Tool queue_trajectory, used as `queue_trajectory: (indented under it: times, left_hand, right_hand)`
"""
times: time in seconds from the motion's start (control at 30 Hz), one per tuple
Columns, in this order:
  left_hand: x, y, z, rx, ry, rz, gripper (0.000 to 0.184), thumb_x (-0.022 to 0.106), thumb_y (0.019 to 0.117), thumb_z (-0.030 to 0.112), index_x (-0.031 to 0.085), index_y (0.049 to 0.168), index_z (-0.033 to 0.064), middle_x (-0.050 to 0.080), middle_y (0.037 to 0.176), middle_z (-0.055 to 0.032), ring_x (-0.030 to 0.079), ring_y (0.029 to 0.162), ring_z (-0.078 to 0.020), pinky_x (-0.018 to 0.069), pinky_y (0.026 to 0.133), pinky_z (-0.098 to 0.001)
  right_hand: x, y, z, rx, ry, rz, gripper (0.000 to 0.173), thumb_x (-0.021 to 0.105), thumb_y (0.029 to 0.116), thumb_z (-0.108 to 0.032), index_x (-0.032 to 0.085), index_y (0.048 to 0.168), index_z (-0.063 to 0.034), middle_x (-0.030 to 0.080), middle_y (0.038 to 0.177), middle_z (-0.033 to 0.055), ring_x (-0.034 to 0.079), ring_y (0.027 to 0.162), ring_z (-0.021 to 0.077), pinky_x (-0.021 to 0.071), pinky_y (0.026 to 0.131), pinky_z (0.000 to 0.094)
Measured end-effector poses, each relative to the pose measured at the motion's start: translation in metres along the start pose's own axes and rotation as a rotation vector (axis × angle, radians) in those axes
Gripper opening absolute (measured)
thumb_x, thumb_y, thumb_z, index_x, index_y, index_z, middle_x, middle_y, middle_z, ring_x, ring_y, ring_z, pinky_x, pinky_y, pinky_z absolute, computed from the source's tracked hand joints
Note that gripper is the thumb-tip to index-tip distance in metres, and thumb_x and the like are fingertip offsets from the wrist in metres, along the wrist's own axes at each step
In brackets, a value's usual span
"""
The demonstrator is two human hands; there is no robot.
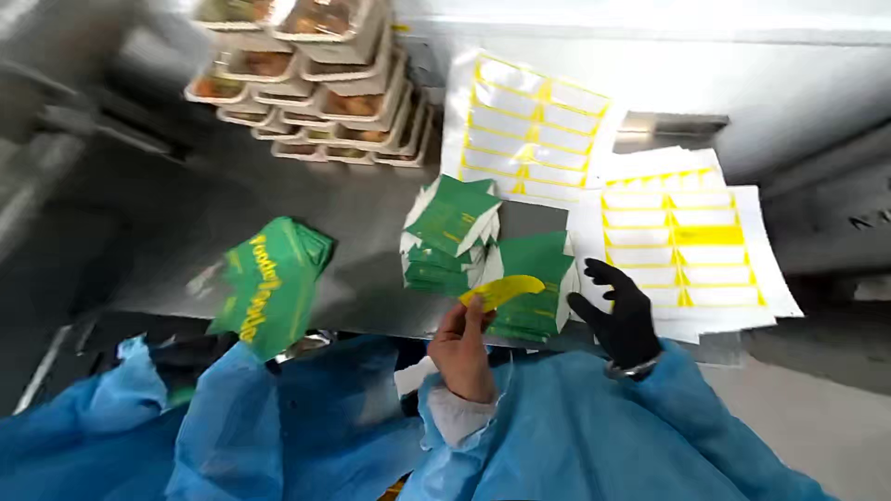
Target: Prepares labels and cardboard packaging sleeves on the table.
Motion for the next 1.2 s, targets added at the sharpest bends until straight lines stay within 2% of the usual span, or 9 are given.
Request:
queue_trajectory:
  times: [0.13,0.27,0.37,0.6,0.8,1.0,1.07,1.13,1.2]
  left_hand:
    - [0.005,0.006,0.001,-0.067,-0.048,-0.058,0.015,0.070,0.0954,0.005,0.070,0.109,-0.0009,0.075,0.094,-0.0094,0.075,0.082,-0.0212,0.0652,0.077,-0.0406]
    - [0.007,0.012,0.001,-0.148,-0.089,-0.125,0.012,0.068,0.0968,0.005,0.071,0.107,-0.0008,0.075,0.096,-0.0117,0.075,0.084,-0.0234,0.0651,0.078,-0.0417]
    - [0.008,0.020,-0.001,-0.204,-0.089,-0.149,0.013,0.068,0.0976,0.006,0.072,0.108,0.0004,0.075,0.098,-0.0107,0.075,0.085,-0.0230,0.0650,0.078,-0.0416]
    - [0.018,0.060,-0.044,-0.045,0.209,-0.274,0.019,0.076,0.0937,0.018,0.075,0.107,0.0053,0.065,0.122,-0.0090,0.067,0.109,-0.0225,0.0599,0.094,-0.0444]
    - [0.055,0.095,-0.077,-0.008,0.434,-0.333,0.020,0.075,0.0958,0.025,0.079,0.106,0.0080,0.077,0.095,-0.0041,0.071,0.083,-0.0116,0.0599,0.081,-0.0347]
    - [0.061,0.104,-0.072,0.003,0.508,-0.360,0.021,0.075,0.0957,0.029,0.078,0.106,0.0102,0.076,0.093,-0.0034,0.070,0.080,-0.0120,0.0598,0.077,-0.0358]
    - [0.059,0.104,-0.069,-0.049,0.489,-0.353,0.035,0.079,0.0922,0.029,0.072,0.120,0.0082,0.076,0.095,-0.0067,0.071,0.081,-0.0167,0.0604,0.077,-0.0400]
    - [0.059,0.109,-0.063,-0.162,0.486,-0.380,0.071,0.083,0.0884,0.027,0.042,0.143,0.0070,0.074,0.101,-0.0114,0.072,0.089,-0.0223,0.0598,0.083,-0.0451]
    - [0.059,0.112,-0.059,-0.168,0.521,-0.356,0.080,0.086,0.0858,0.024,0.033,0.144,0.0073,0.074,0.099,-0.0114,0.073,0.088,-0.0228,0.0598,0.082,-0.0456]
  right_hand:
    - [0.036,-0.003,-0.008,0.083,0.002,-0.013,0.073,0.085,0.0724,-0.060,0.068,0.129,-0.0174,0.071,0.115,0.0005,0.066,0.099,0.0161,0.0572,0.075,0.0401]
    - [0.051,-0.007,-0.003,0.068,-0.006,0.137,0.022,0.074,0.0916,-0.036,0.076,0.103,-0.0168,0.073,0.089,-0.0047,0.067,0.075,0.0092,0.0567,0.065,0.0324]
    - [0.050,-0.007,-0.001,0.137,0.085,0.139,0.017,0.070,0.0952,-0.030,0.076,0.101,-0.0152,0.072,0.081,-0.0039,0.065,0.065,0.0084,0.0554,0.058,0.0302]
    - [0.039,0.001,0.023,0.350,0.146,0.036,0.018,0.074,0.0934,-0.031,0.077,0.097,-0.0131,0.074,0.081,0.0005,0.069,0.070,0.0125,0.0587,0.065,0.0379]
    - [0.047,0.054,0.062,0.524,0.098,-0.087,0.025,0.074,0.0926,-0.034,0.079,0.097,-0.0104,0.075,0.085,0.0051,0.069,0.077,0.0204,0.0549,0.074,0.0496]
    - [0.048,0.080,0.065,0.556,0.067,-0.169,0.026,0.075,0.0921,-0.036,0.079,0.097,-0.0108,0.076,0.087,0.0061,0.070,0.083,0.0229,0.0537,0.078,0.0532]
    - [0.046,0.083,0.066,0.557,0.049,-0.187,0.026,0.074,0.0925,-0.035,0.079,0.097,-0.0101,0.076,0.088,0.0073,0.070,0.085,0.0244,0.0535,0.079,0.0548]
    - [0.042,0.087,0.068,0.570,0.025,-0.194,0.027,0.074,0.0924,-0.036,0.079,0.098,-0.0103,0.076,0.089,0.0081,0.070,0.086,0.0257,0.0533,0.079,0.0561]
    - [0.042,0.086,0.070,0.583,0.029,-0.204,0.027,0.075,0.0916,-0.036,0.079,0.099,-0.0098,0.076,0.089,0.0090,0.070,0.086,0.0271,0.0532,0.080,0.0572]
Point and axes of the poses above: each hand's wrist, its own y-axis towards the middle knuckle, its own x-axis out of the palm, z = x × y, the point moved 2 cm from there along y, towards the middle knuckle
